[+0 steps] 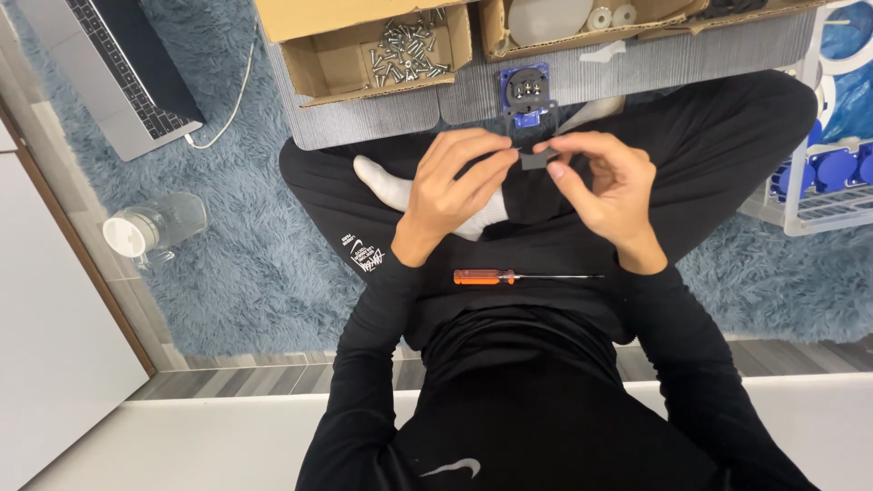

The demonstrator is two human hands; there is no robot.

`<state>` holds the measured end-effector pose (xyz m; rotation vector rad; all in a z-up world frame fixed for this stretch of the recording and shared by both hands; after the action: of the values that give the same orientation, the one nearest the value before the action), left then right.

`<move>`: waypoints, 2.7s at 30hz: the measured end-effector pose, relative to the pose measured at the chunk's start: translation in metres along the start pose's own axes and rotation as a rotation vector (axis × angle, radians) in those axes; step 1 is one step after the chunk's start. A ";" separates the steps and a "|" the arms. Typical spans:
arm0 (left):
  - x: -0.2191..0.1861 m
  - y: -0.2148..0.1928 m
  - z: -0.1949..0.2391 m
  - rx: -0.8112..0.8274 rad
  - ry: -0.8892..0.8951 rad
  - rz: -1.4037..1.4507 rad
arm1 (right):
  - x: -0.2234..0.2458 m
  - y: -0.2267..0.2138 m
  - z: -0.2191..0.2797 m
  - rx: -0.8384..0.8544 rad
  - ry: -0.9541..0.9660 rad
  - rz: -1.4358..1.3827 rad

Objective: Assembling small electrical components or light fixtures by hand and with a screwdriver while sitting on the floor.

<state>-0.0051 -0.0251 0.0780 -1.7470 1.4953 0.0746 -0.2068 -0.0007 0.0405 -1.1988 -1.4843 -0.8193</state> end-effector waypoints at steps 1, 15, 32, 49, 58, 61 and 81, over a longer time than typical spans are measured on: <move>0.002 0.001 -0.001 0.000 -0.001 0.000 | 0.000 -0.001 -0.004 0.001 0.001 0.000; 0.032 0.019 -0.012 0.159 -0.226 0.050 | 0.010 -0.013 -0.037 0.004 -0.112 0.523; 0.045 0.031 0.003 0.195 -0.250 0.052 | -0.001 -0.010 -0.043 0.067 -0.153 0.551; 0.048 0.032 -0.004 0.204 -0.260 0.182 | -0.004 -0.009 -0.045 0.110 -0.151 0.516; 0.049 0.032 -0.004 0.232 -0.280 0.195 | -0.011 -0.009 -0.039 0.124 -0.135 0.521; 0.049 0.031 -0.003 0.259 -0.297 0.208 | -0.015 -0.010 -0.037 0.128 -0.122 0.490; 0.044 0.020 -0.014 0.435 -0.342 0.259 | -0.008 -0.012 -0.034 0.247 -0.126 0.573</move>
<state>-0.0154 -0.0679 0.0539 -1.1275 1.3530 0.1594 -0.2083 -0.0371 0.0426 -1.4031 -1.1994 -0.1724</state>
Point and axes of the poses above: each hand's wrist, its own z-axis away from the middle knuckle, its own y-axis out of the palm, x = y × z, the point moved 7 cm from there along -z, towards the middle knuckle, and after that the axes turned 14 degrees about x, right-handed, at the moved point
